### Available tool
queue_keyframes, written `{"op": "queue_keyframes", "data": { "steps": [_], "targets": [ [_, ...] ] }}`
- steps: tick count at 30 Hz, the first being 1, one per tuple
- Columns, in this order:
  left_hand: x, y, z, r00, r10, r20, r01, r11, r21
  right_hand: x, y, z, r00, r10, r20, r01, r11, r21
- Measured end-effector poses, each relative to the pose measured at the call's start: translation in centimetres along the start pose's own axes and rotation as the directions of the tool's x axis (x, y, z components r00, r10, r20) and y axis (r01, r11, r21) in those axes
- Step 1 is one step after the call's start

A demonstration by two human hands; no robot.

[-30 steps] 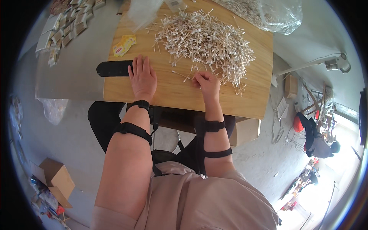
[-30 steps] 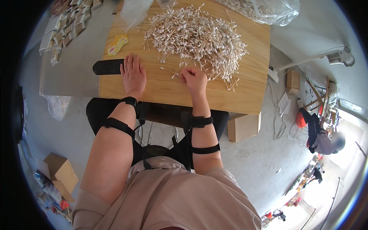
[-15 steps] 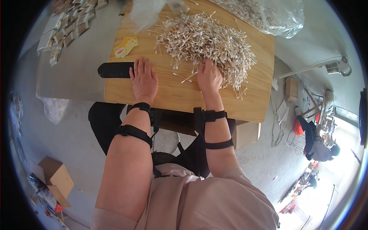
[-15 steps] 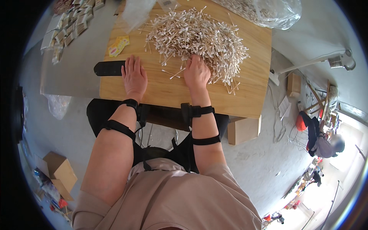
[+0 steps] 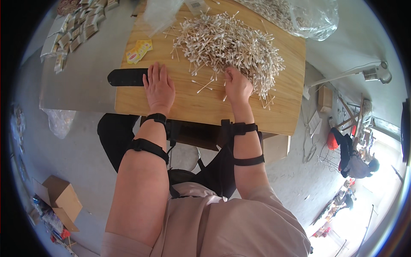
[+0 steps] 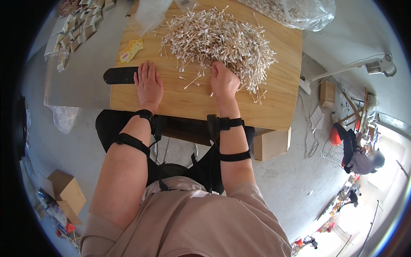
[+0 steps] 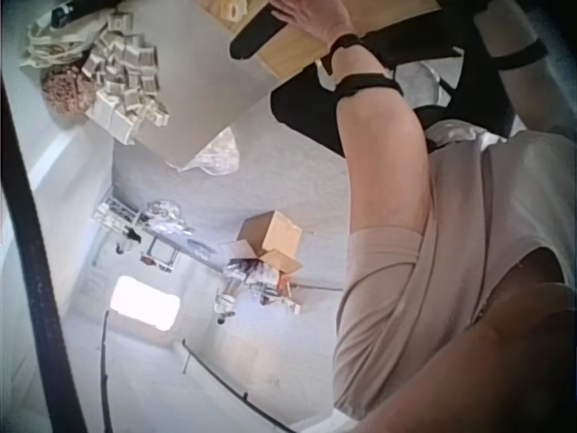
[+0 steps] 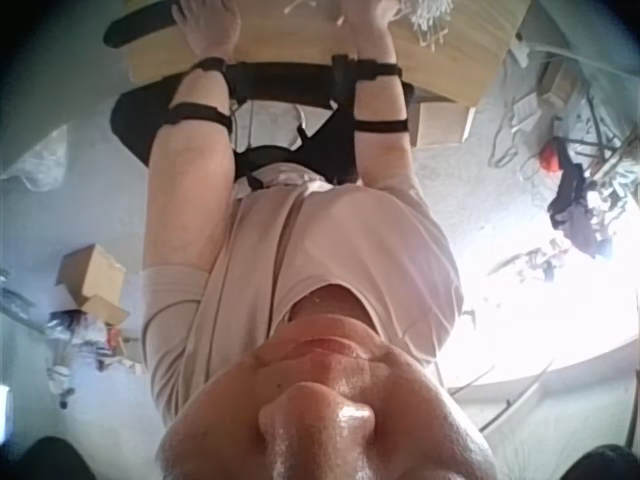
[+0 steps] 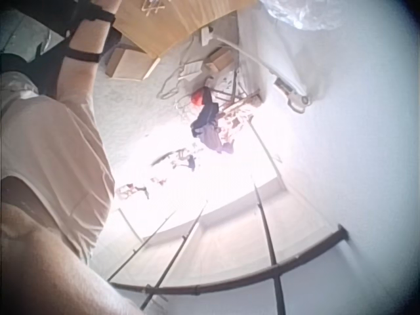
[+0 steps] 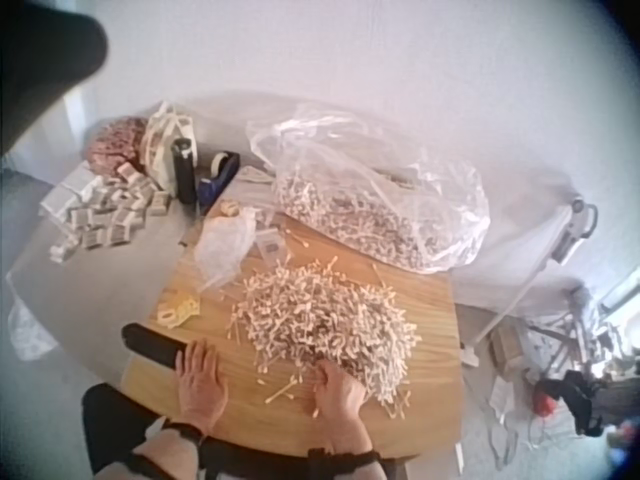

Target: The recorder is sorting and counting cotton swabs, placing them into groups and then into a bag.

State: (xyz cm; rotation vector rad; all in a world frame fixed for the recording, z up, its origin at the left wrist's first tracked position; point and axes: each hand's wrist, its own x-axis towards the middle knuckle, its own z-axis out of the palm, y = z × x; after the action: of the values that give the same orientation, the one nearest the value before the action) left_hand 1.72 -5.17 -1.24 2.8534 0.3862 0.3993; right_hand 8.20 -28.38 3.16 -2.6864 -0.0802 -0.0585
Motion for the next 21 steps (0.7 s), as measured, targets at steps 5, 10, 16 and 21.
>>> {"op": "queue_keyframes", "data": {
  "steps": [5,10,16,21],
  "targets": [
    [0.0,0.0,0.0,1.000,-0.009,0.012,0.009,1.000,-0.002,0.6,-0.6,-0.1,0.998,-0.007,0.065,0.010,0.999,-0.046],
    [0.0,0.2,0.0,1.000,-0.015,0.022,0.015,1.000,-0.015,0.7,-0.2,0.9,0.999,-0.024,0.045,0.027,0.996,-0.082],
    [-0.1,0.1,0.0,1.000,-0.018,0.019,0.018,1.000,-0.008,-0.2,0.2,0.5,0.995,0.007,-0.100,0.012,0.983,0.182],
    [-0.1,0.1,0.0,0.999,-0.026,0.031,0.026,1.000,-0.010,0.5,0.0,0.0,0.984,-0.030,-0.176,0.059,0.986,0.158]
  ]
}}
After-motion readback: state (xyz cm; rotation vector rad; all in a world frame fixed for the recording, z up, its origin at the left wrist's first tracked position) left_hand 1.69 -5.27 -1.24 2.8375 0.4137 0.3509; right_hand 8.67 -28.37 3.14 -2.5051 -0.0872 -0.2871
